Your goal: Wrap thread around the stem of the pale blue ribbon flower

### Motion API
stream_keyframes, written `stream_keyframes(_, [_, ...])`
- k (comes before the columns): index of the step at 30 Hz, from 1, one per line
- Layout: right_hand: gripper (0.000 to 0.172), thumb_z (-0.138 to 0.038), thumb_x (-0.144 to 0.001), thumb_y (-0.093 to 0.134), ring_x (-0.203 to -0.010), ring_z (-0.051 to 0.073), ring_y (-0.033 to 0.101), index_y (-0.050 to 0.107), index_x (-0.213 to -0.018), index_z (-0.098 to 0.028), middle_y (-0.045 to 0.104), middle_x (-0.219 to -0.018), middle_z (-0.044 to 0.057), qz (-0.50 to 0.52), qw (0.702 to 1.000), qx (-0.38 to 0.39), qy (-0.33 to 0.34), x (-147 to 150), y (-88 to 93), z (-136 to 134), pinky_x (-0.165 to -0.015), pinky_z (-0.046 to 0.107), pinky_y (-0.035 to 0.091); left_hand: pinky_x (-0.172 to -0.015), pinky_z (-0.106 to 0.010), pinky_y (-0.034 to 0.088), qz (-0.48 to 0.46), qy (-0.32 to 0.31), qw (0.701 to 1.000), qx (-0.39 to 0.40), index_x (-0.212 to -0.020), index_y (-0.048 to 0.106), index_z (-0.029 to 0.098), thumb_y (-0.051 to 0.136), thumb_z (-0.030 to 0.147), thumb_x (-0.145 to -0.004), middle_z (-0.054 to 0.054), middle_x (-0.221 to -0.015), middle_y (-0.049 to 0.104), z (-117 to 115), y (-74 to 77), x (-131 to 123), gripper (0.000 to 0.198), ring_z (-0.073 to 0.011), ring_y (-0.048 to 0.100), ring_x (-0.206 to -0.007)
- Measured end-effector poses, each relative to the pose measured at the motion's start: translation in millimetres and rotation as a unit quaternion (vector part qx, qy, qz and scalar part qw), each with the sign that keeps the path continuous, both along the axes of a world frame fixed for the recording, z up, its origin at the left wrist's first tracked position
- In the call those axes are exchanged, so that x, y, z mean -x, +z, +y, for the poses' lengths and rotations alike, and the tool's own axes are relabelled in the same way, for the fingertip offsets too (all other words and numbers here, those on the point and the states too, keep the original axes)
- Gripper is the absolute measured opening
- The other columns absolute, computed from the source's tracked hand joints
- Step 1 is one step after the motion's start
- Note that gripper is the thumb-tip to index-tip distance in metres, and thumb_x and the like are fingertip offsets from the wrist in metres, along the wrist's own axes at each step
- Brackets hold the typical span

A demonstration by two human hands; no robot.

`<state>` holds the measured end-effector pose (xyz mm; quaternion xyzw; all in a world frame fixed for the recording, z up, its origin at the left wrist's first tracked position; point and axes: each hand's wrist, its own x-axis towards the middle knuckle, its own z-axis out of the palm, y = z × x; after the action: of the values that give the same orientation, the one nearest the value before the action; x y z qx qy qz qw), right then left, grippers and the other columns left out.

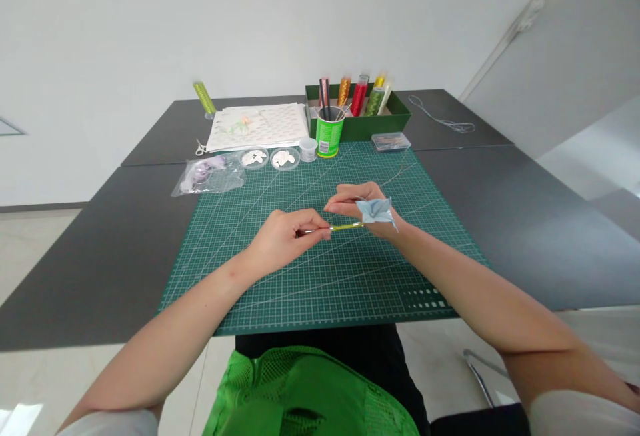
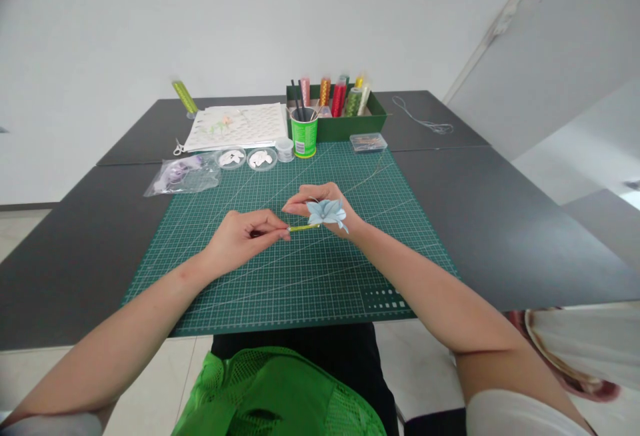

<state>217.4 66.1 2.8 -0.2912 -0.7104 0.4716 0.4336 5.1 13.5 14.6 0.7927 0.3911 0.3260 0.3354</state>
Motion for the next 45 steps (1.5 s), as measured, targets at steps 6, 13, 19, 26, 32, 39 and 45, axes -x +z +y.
stream_keyframes(6, [0.021,-0.043,-0.073,0.083,-0.057,0.009,0.042,0.080,-0.072,-0.022,0.056,-0.059,-0.002,0.023,0.999,0.022,0.011,-3,2.1,1,-0.053,0.027,0.030,-0.046,-0.016,0.031,-0.016,-0.010,1.000,0.009,-0.085,0.074,0.019,0.066,0.027,-0.091,0.006,-0.061,0.070,-2,4.3,-2,0.012,-0.0045,0.043,-0.045])
stream_keyframes(13, [0.027,-0.049,-0.074,0.082,-0.059,0.011,0.046,0.079,-0.071,-0.022,0.060,-0.062,-0.001,-0.004,0.999,0.019,-0.026,0,0.8,-1,-0.056,0.028,0.035,-0.047,-0.016,0.034,-0.018,-0.003,1.000,-0.019,-0.085,0.074,0.019,0.065,0.026,-0.091,0.005,-0.061,0.071,-4,4.9,-1,0.013,-0.0049,0.048,-0.045])
stream_keyframes(19, [0.027,-0.045,-0.082,0.076,-0.065,0.013,0.053,0.077,-0.073,-0.021,0.064,-0.069,0.000,-0.042,0.998,0.002,-0.054,-1,-6.5,1,-0.061,0.029,0.042,-0.050,-0.017,0.042,-0.022,0.033,0.997,-0.073,-0.091,0.075,0.020,0.065,0.028,-0.093,0.002,-0.073,0.077,-3,5.8,3,0.013,-0.0070,0.061,-0.052])
stream_keyframes(26, [0.024,-0.041,-0.088,0.071,-0.055,0.010,0.046,0.079,-0.081,-0.020,0.056,-0.058,-0.002,-0.063,0.992,-0.090,-0.068,8,-9.3,-10,-0.055,0.027,0.039,-0.051,-0.017,0.042,-0.004,0.166,0.969,-0.184,-0.096,0.076,0.023,0.068,0.032,-0.093,0.003,-0.080,0.079,2,0.5,7,0.013,-0.0076,0.065,-0.056])
stream_keyframes(32, [0.021,-0.023,-0.097,0.060,-0.057,0.010,0.053,0.078,-0.088,-0.020,0.060,-0.062,0.000,-0.157,0.893,-0.408,-0.106,9,-1.5,-25,-0.053,0.024,0.042,-0.055,-0.018,0.045,0.050,0.209,0.954,-0.208,-0.098,0.076,0.022,0.065,0.035,-0.096,0.002,-0.085,0.080,4,-3.4,8,0.017,-0.0091,0.069,-0.062])
stream_keyframes(39, [0.017,-0.013,-0.094,0.061,-0.052,0.009,0.046,0.072,-0.082,-0.020,0.052,-0.057,-0.003,-0.225,0.759,-0.593,-0.145,4,12.4,-35,-0.050,0.023,0.040,-0.057,-0.020,0.045,0.090,0.219,0.953,-0.190,-0.097,0.075,0.023,0.063,0.033,-0.096,0.001,-0.087,0.080,9,-3.0,11,0.016,-0.0117,0.071,-0.066])
stream_keyframes(45, [0.014,-0.016,-0.093,0.066,-0.047,0.008,0.037,0.071,-0.084,-0.025,0.044,-0.052,-0.005,-0.219,0.765,-0.582,-0.168,-6,24.5,-38,-0.047,0.025,0.034,-0.051,-0.021,0.036,0.153,0.175,0.957,-0.175,-0.095,0.074,0.022,0.062,0.032,-0.096,0.003,-0.074,0.076,11,-1.9,11,0.015,-0.0109,0.064,-0.055])
